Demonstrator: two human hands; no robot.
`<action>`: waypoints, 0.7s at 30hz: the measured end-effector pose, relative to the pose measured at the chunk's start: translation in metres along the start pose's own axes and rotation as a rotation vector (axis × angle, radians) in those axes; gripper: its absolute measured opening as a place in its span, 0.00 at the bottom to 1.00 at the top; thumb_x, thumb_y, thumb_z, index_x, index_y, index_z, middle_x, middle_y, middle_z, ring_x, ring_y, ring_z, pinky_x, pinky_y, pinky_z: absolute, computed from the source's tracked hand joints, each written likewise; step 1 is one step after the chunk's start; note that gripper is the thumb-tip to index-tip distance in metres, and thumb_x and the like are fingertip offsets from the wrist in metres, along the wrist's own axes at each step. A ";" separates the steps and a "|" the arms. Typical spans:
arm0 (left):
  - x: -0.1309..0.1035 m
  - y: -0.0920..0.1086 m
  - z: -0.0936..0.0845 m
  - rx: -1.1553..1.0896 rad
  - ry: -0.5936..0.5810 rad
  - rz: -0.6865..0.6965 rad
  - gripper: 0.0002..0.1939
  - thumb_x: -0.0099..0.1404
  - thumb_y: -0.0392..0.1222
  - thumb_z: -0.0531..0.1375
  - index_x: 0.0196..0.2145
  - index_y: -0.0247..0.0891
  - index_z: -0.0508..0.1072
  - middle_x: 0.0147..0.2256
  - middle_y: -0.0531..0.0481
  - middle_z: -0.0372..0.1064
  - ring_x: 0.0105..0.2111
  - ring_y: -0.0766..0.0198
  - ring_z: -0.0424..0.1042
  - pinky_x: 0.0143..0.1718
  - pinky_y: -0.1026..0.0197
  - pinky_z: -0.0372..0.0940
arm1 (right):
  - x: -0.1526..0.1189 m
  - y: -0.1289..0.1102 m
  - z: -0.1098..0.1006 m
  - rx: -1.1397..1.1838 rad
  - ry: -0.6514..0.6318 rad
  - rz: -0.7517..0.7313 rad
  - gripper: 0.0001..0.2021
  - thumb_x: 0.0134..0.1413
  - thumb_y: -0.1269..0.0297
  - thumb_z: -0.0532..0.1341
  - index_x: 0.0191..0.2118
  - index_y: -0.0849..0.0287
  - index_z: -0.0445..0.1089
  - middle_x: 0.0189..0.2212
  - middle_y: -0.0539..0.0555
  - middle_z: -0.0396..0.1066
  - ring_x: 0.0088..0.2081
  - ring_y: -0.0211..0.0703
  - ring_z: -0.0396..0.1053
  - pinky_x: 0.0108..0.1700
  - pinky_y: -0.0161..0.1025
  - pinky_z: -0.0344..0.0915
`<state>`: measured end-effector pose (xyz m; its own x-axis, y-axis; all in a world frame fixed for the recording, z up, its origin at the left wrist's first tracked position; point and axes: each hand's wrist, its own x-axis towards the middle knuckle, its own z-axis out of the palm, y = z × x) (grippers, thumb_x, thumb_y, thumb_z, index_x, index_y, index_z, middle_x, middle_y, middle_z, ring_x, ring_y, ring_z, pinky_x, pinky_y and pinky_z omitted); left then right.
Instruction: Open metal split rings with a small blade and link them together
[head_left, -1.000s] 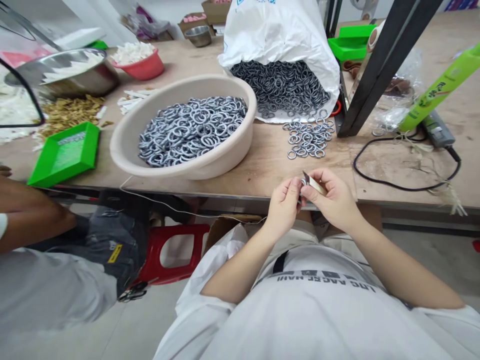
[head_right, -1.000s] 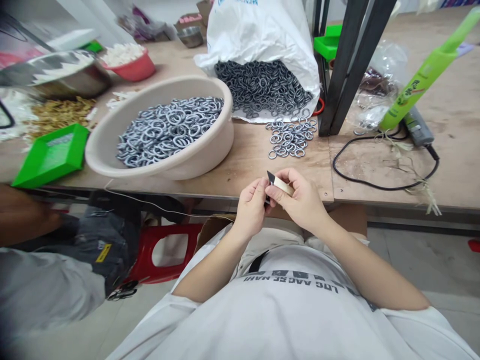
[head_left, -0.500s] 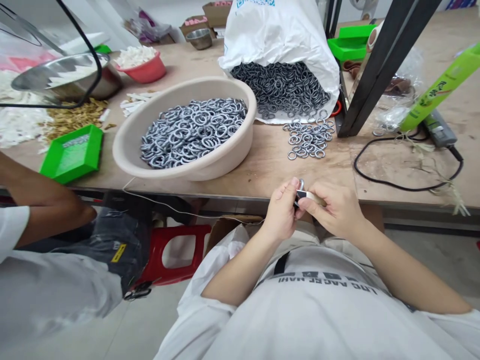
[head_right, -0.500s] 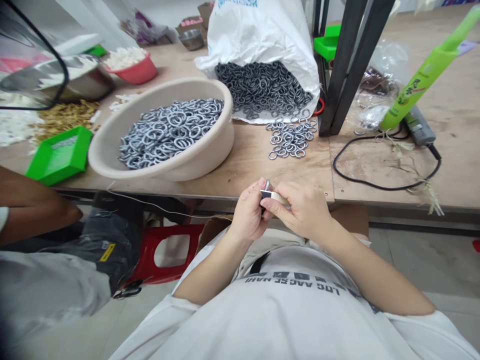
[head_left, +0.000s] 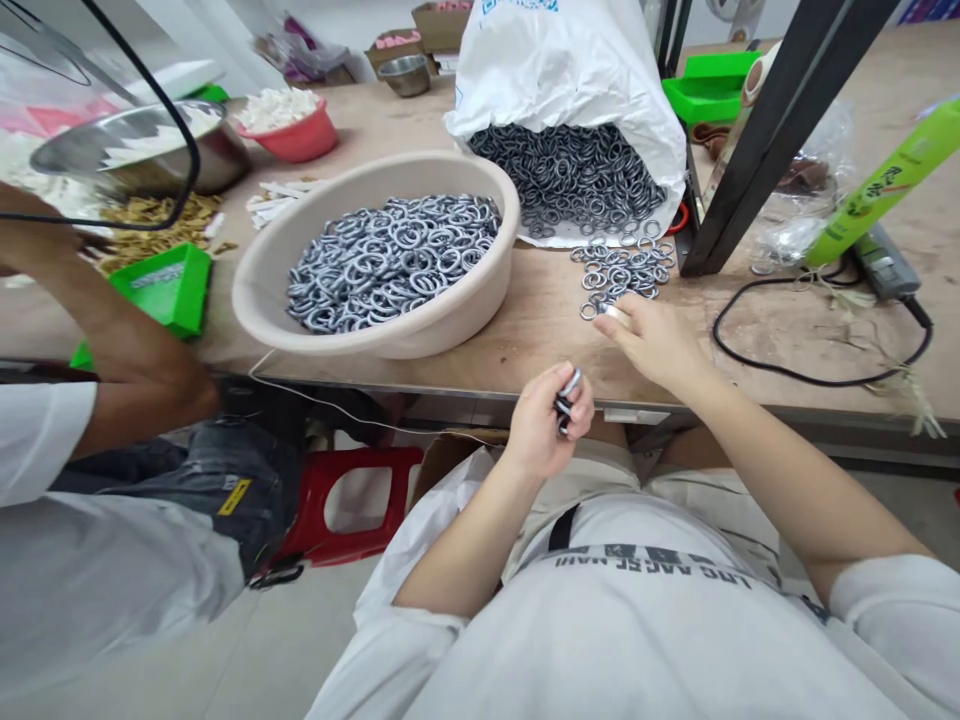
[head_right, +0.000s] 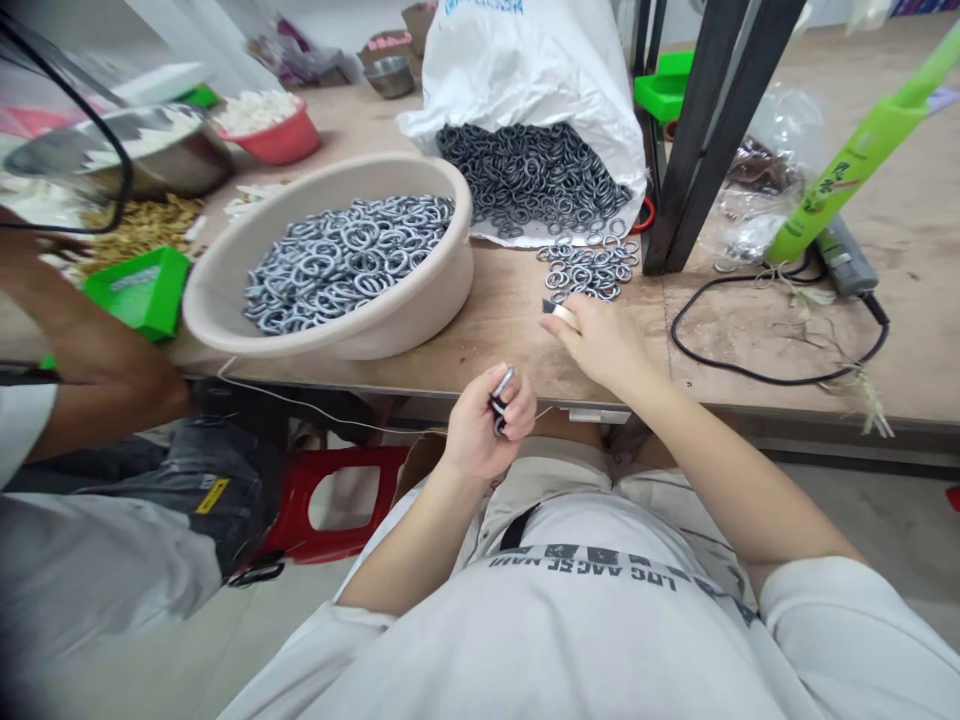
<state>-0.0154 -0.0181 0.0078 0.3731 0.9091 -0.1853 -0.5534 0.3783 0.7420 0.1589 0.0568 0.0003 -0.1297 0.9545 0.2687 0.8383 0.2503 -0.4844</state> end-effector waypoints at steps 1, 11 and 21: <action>0.001 0.003 -0.004 -0.024 0.016 0.008 0.20 0.61 0.51 0.62 0.22 0.37 0.58 0.18 0.57 0.56 0.15 0.75 0.52 0.15 0.70 0.44 | 0.010 -0.004 0.002 -0.073 -0.029 -0.037 0.17 0.63 0.48 0.58 0.41 0.57 0.73 0.36 0.57 0.76 0.35 0.48 0.69 0.33 0.39 0.54; 0.022 0.007 -0.027 0.371 0.329 0.290 0.24 0.59 0.58 0.66 0.24 0.37 0.62 0.20 0.54 0.66 0.17 0.75 0.56 0.19 0.69 0.49 | 0.017 -0.013 0.000 0.215 -0.240 -0.066 0.13 0.64 0.57 0.56 0.35 0.59 0.72 0.32 0.55 0.73 0.33 0.44 0.68 0.34 0.39 0.58; 0.023 -0.002 -0.017 0.858 0.050 0.295 0.16 0.67 0.55 0.59 0.36 0.37 0.71 0.24 0.54 0.66 0.24 0.70 0.62 0.27 0.67 0.57 | -0.032 -0.028 -0.030 0.570 -0.235 0.082 0.14 0.63 0.57 0.57 0.29 0.58 0.66 0.26 0.48 0.64 0.30 0.38 0.59 0.33 0.37 0.57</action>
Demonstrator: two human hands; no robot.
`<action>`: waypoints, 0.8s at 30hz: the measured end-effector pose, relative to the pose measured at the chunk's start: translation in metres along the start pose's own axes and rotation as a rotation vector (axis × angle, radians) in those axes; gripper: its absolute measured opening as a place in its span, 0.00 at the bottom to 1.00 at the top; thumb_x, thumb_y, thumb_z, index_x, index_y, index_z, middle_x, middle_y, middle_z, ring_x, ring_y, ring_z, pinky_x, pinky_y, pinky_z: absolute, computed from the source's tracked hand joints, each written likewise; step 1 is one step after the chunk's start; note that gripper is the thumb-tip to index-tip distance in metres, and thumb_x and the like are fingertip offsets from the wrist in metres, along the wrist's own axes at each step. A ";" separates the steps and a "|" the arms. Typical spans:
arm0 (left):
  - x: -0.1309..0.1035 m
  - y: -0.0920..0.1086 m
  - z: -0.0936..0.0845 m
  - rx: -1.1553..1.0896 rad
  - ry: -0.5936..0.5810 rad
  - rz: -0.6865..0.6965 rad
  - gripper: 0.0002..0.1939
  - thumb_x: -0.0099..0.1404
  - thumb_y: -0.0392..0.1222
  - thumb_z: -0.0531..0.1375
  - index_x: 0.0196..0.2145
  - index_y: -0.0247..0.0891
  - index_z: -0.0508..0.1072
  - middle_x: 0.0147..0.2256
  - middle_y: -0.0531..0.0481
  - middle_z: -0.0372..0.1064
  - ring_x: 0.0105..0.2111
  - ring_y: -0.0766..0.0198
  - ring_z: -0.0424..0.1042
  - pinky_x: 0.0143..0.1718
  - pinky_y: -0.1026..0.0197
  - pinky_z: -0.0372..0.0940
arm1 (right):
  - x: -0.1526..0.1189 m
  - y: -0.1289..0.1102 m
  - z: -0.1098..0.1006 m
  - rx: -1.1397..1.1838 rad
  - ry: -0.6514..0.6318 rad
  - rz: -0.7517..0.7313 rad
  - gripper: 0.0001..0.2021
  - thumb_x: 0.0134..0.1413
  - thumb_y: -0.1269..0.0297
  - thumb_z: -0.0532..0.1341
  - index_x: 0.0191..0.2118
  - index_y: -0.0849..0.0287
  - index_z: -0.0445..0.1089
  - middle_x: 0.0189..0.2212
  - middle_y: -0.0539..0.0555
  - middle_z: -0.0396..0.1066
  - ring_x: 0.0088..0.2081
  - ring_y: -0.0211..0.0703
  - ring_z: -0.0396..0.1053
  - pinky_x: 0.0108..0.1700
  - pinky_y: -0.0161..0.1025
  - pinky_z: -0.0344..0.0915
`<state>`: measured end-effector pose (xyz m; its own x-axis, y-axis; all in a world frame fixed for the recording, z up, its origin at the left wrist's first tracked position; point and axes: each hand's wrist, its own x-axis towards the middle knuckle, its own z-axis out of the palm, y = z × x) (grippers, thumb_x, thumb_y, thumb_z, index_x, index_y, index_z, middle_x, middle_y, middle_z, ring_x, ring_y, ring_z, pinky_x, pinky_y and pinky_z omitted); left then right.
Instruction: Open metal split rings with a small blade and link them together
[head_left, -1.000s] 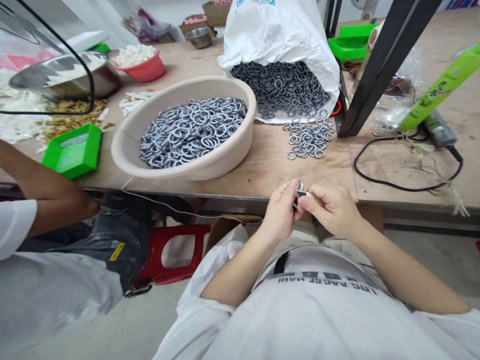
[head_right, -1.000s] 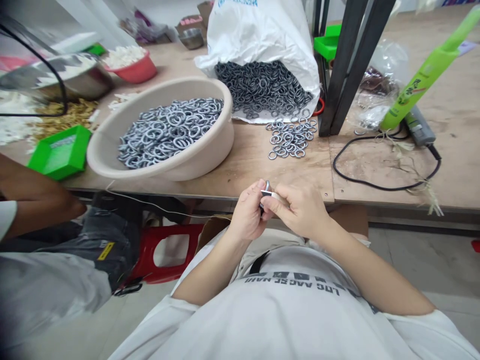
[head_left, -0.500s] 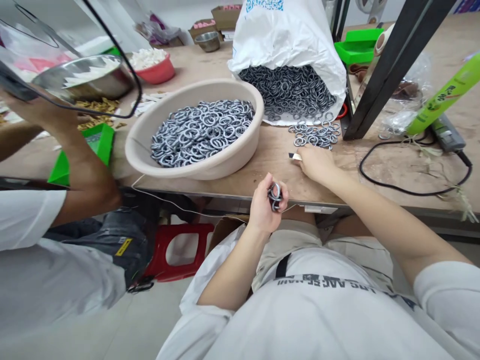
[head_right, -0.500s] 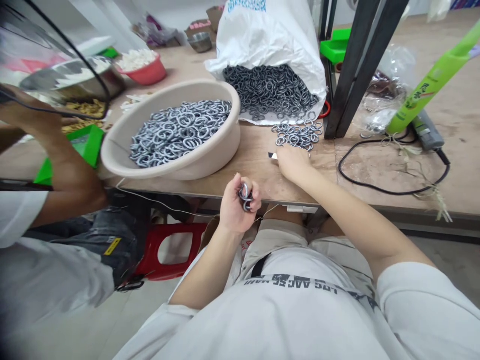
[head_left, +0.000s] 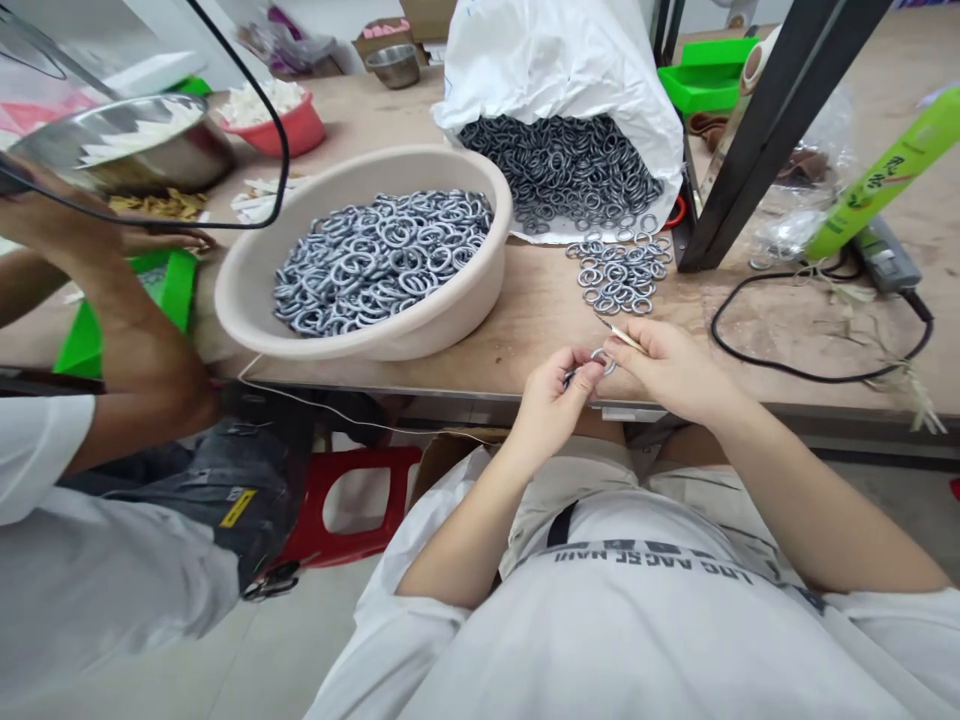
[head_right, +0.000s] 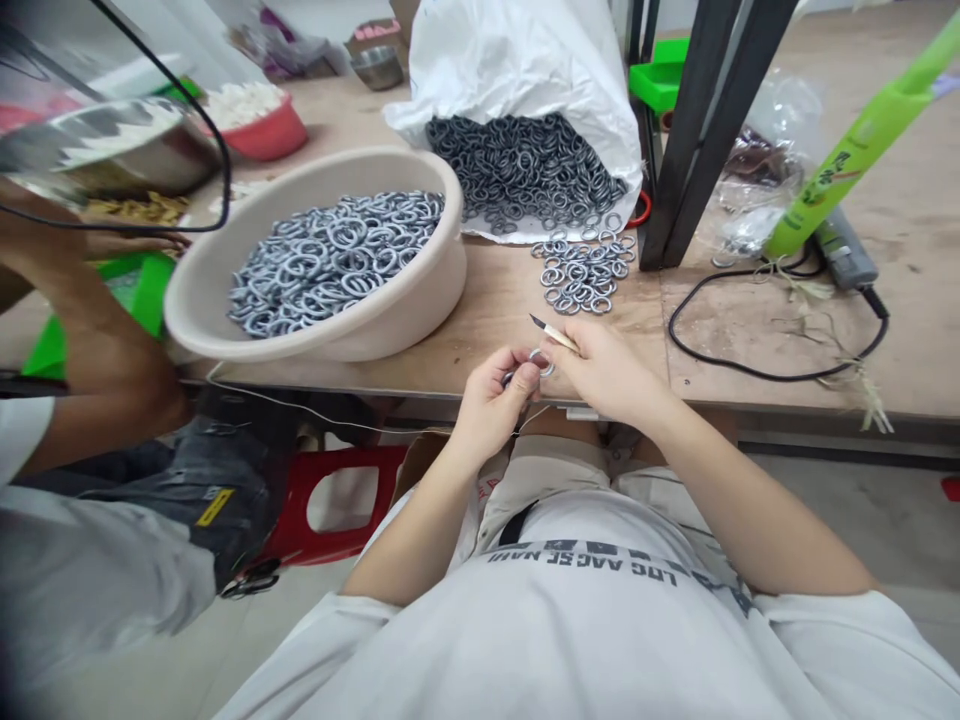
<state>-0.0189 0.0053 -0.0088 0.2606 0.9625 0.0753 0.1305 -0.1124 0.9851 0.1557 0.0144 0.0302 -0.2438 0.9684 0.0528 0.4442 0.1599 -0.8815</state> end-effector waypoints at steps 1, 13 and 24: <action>-0.001 0.001 0.001 0.025 -0.004 0.009 0.17 0.67 0.55 0.59 0.33 0.36 0.71 0.24 0.54 0.65 0.25 0.70 0.61 0.28 0.66 0.57 | -0.002 0.001 0.004 0.053 0.009 0.007 0.14 0.64 0.56 0.56 0.29 0.58 0.65 0.26 0.49 0.64 0.30 0.38 0.60 0.34 0.37 0.58; -0.011 0.013 0.019 -0.681 -0.171 -0.295 0.24 0.65 0.60 0.59 0.25 0.36 0.65 0.14 0.57 0.55 0.13 0.74 0.50 0.14 0.69 0.42 | -0.015 0.012 0.011 0.281 0.177 -0.170 0.14 0.62 0.50 0.60 0.37 0.58 0.70 0.29 0.49 0.67 0.31 0.38 0.64 0.35 0.37 0.60; -0.019 0.028 0.021 -0.834 -0.150 -0.402 0.23 0.62 0.57 0.63 0.26 0.38 0.60 0.15 0.59 0.56 0.12 0.76 0.50 0.12 0.71 0.43 | -0.053 0.001 0.011 -0.339 0.190 -0.445 0.16 0.66 0.55 0.57 0.29 0.58 0.66 0.25 0.50 0.64 0.29 0.37 0.62 0.33 0.38 0.55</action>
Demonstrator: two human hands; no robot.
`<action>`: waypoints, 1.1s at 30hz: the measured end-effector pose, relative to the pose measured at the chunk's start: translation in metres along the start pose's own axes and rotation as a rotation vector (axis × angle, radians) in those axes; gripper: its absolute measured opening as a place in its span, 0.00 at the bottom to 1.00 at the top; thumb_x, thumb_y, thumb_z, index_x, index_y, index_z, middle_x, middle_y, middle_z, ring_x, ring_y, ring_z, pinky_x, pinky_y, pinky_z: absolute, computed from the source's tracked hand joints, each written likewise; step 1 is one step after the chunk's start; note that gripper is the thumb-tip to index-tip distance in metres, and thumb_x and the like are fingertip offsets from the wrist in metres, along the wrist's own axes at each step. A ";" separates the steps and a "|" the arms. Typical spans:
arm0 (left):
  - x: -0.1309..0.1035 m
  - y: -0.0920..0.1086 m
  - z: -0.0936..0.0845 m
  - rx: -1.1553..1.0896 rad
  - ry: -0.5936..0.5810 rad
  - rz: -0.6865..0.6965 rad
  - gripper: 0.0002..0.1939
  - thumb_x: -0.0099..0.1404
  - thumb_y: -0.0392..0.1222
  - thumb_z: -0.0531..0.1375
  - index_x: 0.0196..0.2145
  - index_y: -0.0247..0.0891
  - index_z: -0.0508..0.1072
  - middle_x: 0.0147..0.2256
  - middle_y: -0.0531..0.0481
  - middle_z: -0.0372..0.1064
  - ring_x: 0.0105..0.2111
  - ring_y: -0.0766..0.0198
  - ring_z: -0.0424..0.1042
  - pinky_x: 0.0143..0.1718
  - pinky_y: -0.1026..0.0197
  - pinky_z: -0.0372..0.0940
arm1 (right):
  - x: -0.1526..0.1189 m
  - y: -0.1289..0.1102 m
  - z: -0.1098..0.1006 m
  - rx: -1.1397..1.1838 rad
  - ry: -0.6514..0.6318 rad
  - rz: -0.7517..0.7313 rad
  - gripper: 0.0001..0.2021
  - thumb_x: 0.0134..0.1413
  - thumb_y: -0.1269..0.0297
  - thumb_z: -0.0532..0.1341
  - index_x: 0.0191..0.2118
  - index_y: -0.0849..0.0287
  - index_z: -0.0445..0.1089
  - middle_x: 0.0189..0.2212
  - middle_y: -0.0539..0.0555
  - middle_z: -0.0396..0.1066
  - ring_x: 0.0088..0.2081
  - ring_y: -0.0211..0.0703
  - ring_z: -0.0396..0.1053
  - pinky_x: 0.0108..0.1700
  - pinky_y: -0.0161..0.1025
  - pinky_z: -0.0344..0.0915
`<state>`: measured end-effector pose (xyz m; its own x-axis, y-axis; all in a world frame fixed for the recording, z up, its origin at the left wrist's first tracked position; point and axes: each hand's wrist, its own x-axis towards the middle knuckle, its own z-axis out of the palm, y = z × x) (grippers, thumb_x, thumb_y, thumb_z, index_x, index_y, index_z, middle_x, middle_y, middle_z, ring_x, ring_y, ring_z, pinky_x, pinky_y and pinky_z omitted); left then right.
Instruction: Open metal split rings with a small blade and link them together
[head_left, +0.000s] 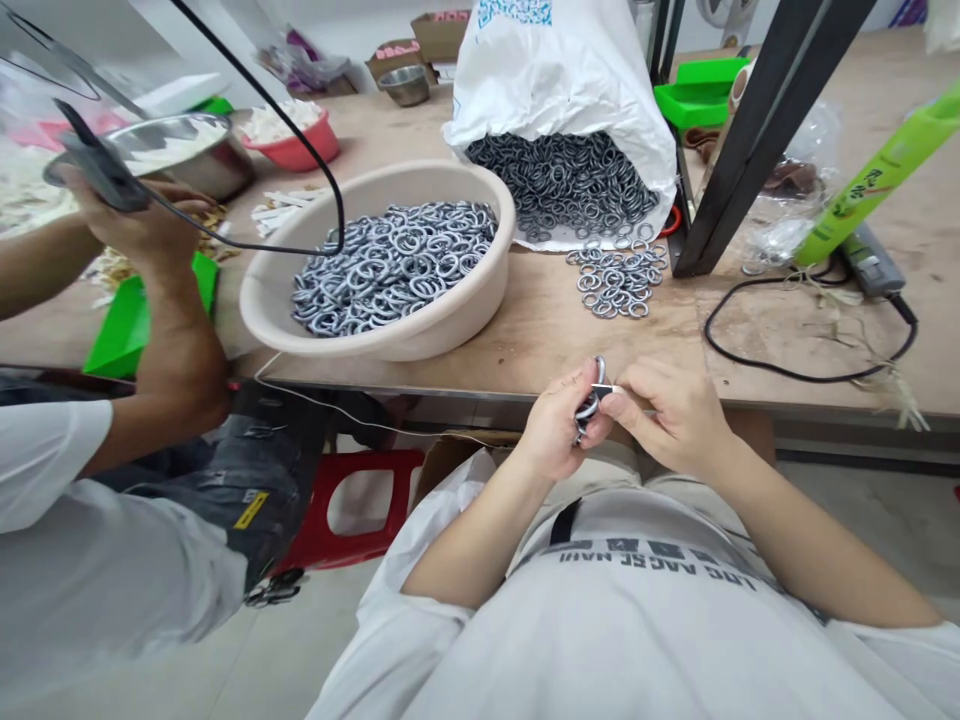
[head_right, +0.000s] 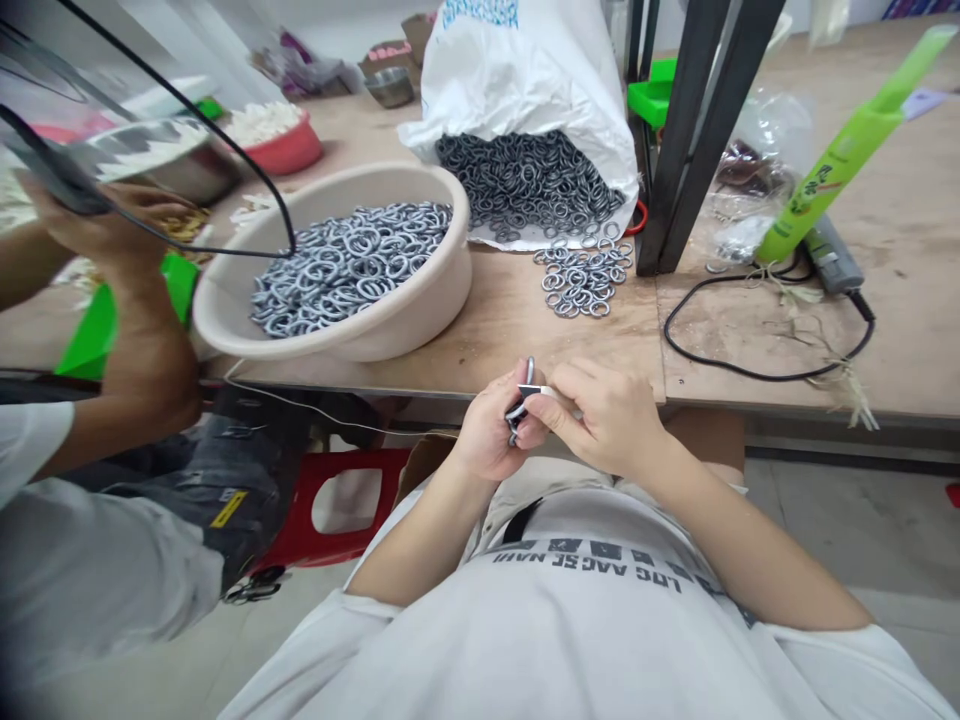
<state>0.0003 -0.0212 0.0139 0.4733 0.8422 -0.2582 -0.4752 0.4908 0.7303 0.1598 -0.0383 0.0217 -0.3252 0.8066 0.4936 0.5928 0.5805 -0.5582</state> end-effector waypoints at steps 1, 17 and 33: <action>-0.001 0.001 0.001 -0.002 -0.005 -0.006 0.23 0.62 0.57 0.63 0.26 0.37 0.60 0.15 0.59 0.57 0.11 0.76 0.50 0.12 0.71 0.43 | 0.000 -0.002 -0.001 -0.016 0.005 -0.001 0.16 0.66 0.55 0.57 0.29 0.58 0.66 0.25 0.50 0.64 0.28 0.37 0.62 0.33 0.38 0.55; -0.003 -0.007 0.021 0.073 -0.145 -0.074 0.21 0.61 0.56 0.64 0.26 0.36 0.63 0.17 0.57 0.58 0.12 0.75 0.51 0.13 0.70 0.41 | -0.017 0.005 -0.026 -0.005 0.036 0.118 0.18 0.67 0.54 0.56 0.27 0.57 0.64 0.22 0.48 0.61 0.25 0.36 0.59 0.30 0.38 0.51; 0.025 0.189 -0.041 1.472 0.654 0.808 0.27 0.71 0.61 0.46 0.57 0.45 0.69 0.45 0.44 0.73 0.45 0.54 0.72 0.47 0.53 0.65 | -0.017 0.112 -0.009 0.177 0.330 0.515 0.24 0.65 0.42 0.52 0.26 0.57 0.61 0.22 0.47 0.55 0.27 0.39 0.55 0.31 0.38 0.52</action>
<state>-0.1077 0.1012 0.1196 -0.0289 0.8693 0.4935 0.7358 -0.3157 0.5991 0.2382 0.0122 -0.0427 0.2300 0.9269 0.2965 0.4724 0.1600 -0.8667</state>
